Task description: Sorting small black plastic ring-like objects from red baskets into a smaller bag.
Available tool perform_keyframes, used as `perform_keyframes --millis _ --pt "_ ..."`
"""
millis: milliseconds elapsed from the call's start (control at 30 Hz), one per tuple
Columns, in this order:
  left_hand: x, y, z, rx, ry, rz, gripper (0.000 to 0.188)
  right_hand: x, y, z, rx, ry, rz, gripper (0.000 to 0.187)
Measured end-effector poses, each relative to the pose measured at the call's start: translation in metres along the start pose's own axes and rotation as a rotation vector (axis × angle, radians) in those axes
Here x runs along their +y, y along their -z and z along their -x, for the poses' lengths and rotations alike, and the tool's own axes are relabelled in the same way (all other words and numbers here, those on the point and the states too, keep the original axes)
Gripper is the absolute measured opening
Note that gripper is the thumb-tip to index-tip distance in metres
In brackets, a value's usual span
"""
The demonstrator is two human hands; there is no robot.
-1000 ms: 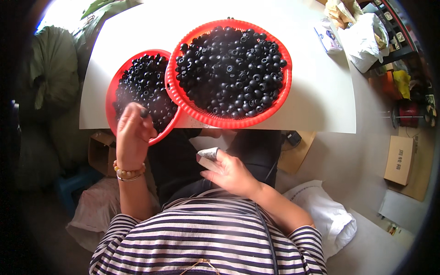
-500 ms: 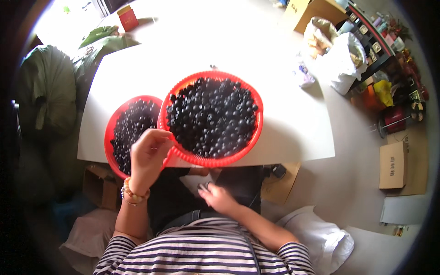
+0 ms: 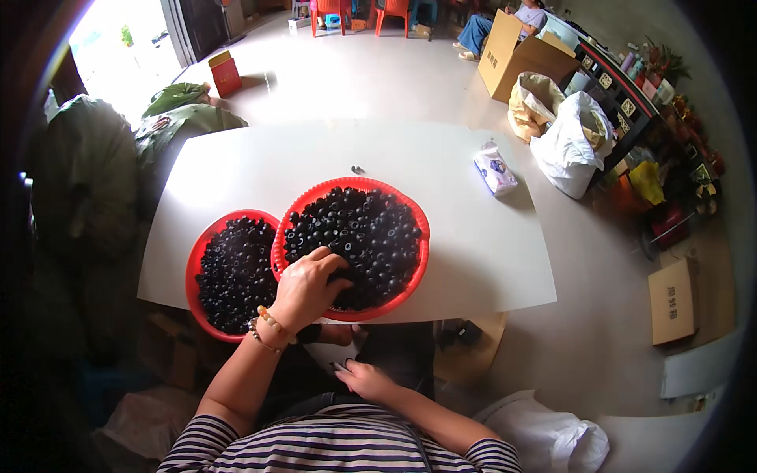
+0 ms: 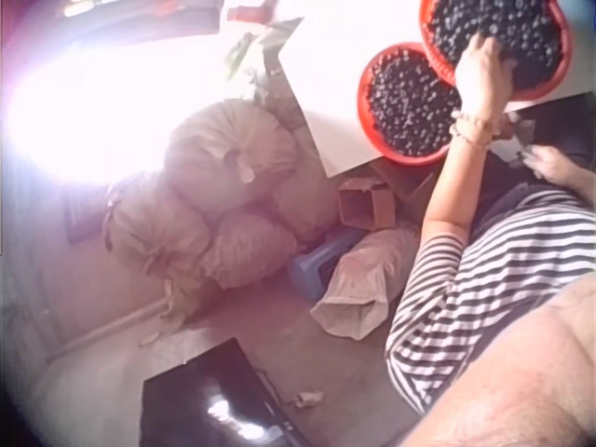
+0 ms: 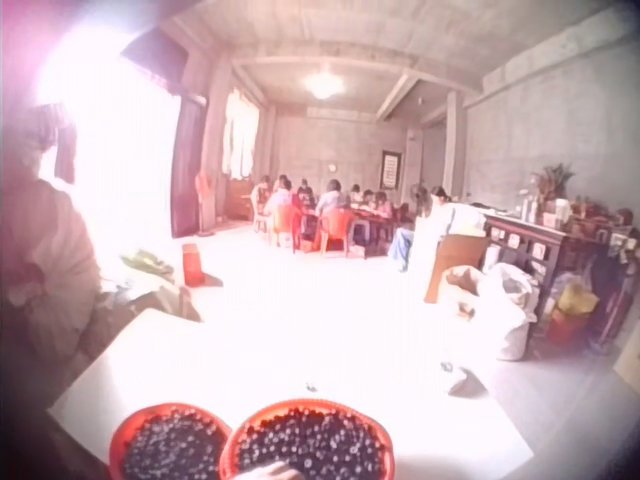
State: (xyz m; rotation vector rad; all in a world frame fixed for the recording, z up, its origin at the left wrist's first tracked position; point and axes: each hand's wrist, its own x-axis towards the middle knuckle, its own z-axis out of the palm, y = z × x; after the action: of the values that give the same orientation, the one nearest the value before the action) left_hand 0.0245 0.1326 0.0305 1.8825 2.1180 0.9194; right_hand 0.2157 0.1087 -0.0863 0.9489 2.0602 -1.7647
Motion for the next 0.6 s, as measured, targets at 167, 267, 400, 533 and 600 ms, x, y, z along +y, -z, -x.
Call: perform_keyframes --millis 167,267,400,533,600 --pt "0.004 0.001 0.0 -0.019 -0.007 0.015 0.019 -0.011 -0.001 0.01 0.012 0.036 0.067 0.034" --pt "0.005 0.003 0.001 0.052 -0.051 0.022 0.017 -0.009 -0.005 0.017 0.027 0.117 0.086 0.032" --pt "0.002 0.001 0.005 0.203 -0.071 0.132 0.019 -0.015 -0.005 0.036 0.103 0.183 -0.049 0.027" --pt "0.022 0.008 0.016 0.331 0.004 0.458 0.016 -0.004 -0.001 0.05 0.174 0.147 -0.238 0.025" --pt "0.034 0.021 0.025 0.277 -0.012 0.47 0.018 0.013 -0.005 0.046 0.183 0.164 -0.299 0.025"
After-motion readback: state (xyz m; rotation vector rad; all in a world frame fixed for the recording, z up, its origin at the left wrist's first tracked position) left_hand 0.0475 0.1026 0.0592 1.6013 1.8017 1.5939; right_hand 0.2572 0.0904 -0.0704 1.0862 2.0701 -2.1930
